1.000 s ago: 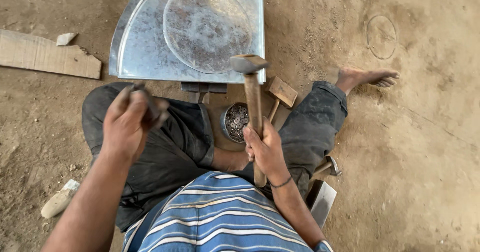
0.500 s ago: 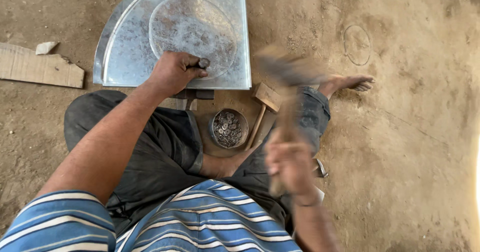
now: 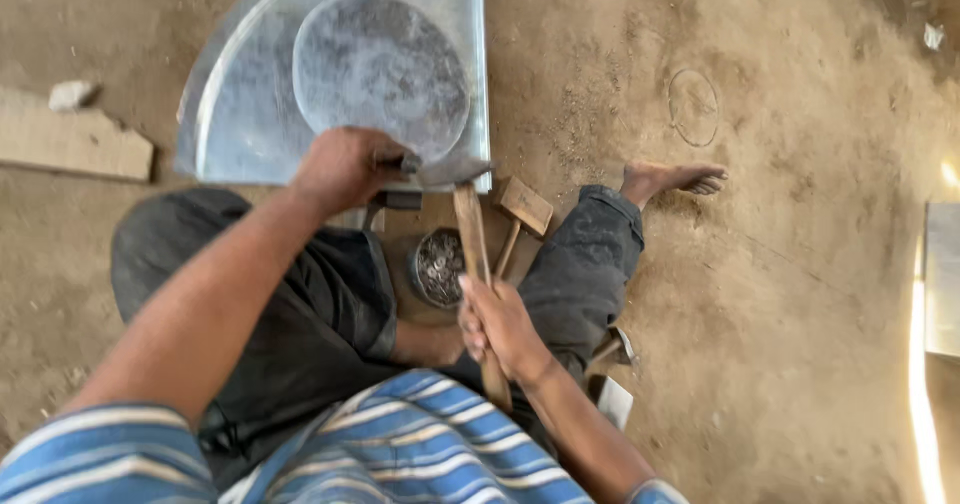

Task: The person sits on the floor and uses a hammer to shape a round metal bowl by striking it against a metal bar. They then place the bowl onto a larger curved metal sheet and use a punch and hammer to create indentations along the edge.

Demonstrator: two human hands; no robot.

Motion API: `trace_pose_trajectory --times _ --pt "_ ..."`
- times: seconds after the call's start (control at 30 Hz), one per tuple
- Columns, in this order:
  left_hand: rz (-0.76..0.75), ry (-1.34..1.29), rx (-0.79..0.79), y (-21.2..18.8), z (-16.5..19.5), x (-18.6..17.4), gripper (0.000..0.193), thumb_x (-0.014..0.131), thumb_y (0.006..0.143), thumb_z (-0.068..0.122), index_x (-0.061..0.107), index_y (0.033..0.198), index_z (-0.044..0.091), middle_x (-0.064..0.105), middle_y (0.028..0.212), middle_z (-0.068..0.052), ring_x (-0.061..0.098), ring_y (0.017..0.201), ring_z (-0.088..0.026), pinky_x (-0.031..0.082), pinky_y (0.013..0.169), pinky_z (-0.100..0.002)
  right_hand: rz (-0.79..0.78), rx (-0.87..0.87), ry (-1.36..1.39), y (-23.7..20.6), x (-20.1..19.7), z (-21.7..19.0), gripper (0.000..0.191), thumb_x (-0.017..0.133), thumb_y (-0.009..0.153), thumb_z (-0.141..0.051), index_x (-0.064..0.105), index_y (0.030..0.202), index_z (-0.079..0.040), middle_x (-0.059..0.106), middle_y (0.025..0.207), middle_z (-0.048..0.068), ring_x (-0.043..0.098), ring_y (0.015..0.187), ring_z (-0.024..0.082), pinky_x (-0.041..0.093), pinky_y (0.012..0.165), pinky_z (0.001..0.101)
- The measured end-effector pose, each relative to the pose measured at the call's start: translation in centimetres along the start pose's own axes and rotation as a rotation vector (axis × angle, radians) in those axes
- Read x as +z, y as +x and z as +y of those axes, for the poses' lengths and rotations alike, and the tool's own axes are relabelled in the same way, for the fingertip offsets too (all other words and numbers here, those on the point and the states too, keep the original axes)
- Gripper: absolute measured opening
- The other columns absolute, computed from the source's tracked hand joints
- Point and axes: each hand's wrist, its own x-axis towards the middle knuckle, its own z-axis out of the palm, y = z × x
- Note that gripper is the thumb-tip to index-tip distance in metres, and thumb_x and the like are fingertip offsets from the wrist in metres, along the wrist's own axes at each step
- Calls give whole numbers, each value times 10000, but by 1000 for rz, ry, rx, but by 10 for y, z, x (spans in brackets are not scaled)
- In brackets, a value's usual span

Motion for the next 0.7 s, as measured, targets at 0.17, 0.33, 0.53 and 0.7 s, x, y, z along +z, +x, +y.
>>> trace_pose_trajectory --times 0.17,0.33,0.53,0.7 --pt "37 -201 -202 4 4 4 291 821 844 302 781 1114 198 768 1060 -50 748 906 -260 584 801 -396 132 -163 34 -22 -32 22 335 559 1024 -374 482 892 -76 501 662 13 477 474 71 429 403 244" --pt "192 -142 -290 -4 10 -13 283 792 933 269 705 1162 128 765 1074 -79 741 973 -248 577 858 -404 107 -341 -16 -28 -42 54 310 609 1017 -338 514 942 -53 518 693 14 501 503 69 442 421 238" --pt "44 211 -344 -9 26 -26 343 793 888 330 732 1197 191 762 1060 -109 720 909 -244 551 830 -415 24 -265 -31 -12 -23 72 332 603 1041 -348 505 944 -45 515 710 7 492 517 60 421 422 223" --pt "231 -1264 -774 5 30 -14 262 754 901 260 669 1120 144 714 1041 -40 719 938 -168 589 801 -387 -6 -290 -74 -5 -23 52 336 557 1052 -379 534 982 -52 532 730 -4 494 539 44 422 453 196"
